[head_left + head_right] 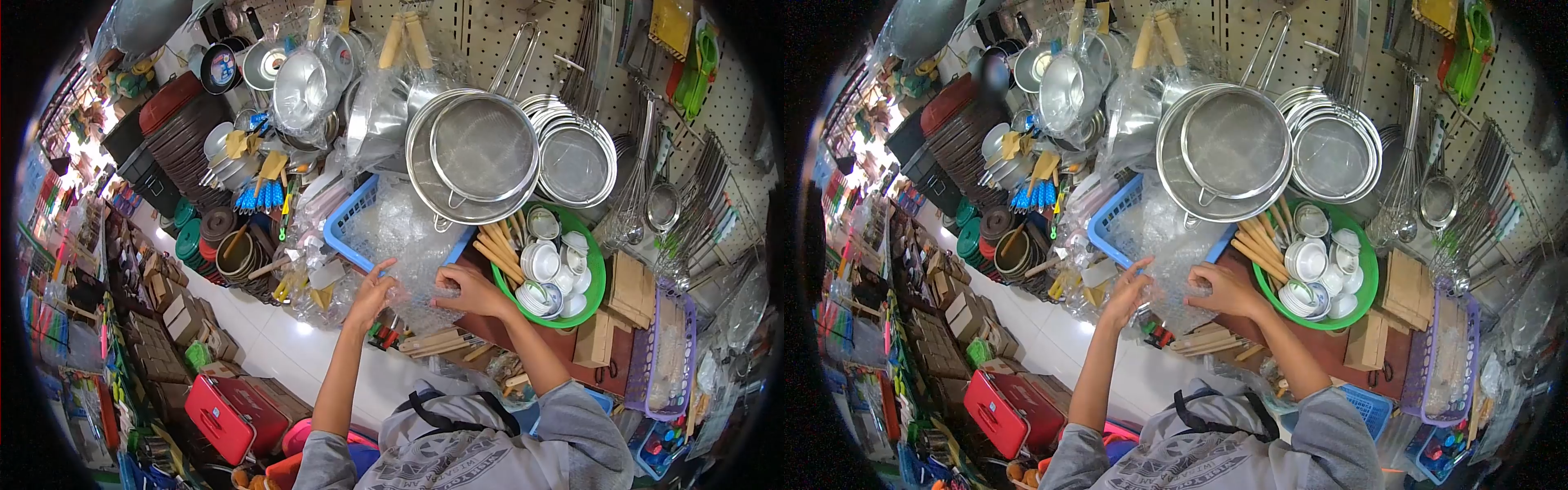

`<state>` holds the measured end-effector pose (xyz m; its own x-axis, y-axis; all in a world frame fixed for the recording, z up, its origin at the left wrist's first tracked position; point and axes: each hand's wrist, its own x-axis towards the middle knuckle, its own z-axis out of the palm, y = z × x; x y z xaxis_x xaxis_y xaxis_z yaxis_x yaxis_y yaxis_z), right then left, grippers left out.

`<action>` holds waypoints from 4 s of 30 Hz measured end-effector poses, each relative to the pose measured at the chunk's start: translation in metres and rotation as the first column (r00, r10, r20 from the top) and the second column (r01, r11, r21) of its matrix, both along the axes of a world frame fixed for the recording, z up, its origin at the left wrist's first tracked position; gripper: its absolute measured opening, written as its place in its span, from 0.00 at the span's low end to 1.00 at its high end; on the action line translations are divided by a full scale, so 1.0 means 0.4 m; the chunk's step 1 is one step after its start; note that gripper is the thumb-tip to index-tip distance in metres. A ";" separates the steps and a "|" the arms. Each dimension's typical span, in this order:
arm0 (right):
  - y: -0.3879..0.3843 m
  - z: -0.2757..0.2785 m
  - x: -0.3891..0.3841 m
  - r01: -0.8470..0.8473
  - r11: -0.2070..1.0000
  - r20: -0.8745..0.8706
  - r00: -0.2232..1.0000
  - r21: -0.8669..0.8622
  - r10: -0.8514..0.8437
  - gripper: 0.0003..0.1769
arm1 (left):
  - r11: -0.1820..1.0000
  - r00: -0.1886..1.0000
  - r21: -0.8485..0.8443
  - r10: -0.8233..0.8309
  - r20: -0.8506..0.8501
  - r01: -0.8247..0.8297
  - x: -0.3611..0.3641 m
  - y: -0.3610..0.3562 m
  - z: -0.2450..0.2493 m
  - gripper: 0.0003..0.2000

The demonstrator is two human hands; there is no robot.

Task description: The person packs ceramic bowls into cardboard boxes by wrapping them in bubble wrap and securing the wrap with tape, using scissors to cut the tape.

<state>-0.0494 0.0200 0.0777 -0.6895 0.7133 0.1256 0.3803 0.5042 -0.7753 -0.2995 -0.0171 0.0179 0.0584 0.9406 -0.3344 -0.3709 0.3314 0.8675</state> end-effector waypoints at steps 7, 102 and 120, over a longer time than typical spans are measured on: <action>-0.042 -0.006 0.032 -0.054 0.998 -0.080 0.995 -0.021 0.053 0.18 | 0.997 0.997 -0.036 0.069 -0.026 -0.069 0.053 -0.086 -0.001 0.26; -0.370 -0.487 1.076 0.675 0.642 -0.050 0.674 -0.362 -0.737 0.43 | 0.811 0.798 0.255 -0.367 -0.477 0.526 1.127 -0.184 -0.281 0.22; -0.444 -0.490 1.064 0.340 0.690 -0.391 0.629 -0.639 -0.672 0.53 | 0.741 0.805 0.417 -0.274 -0.526 0.526 1.093 -0.276 -0.292 0.27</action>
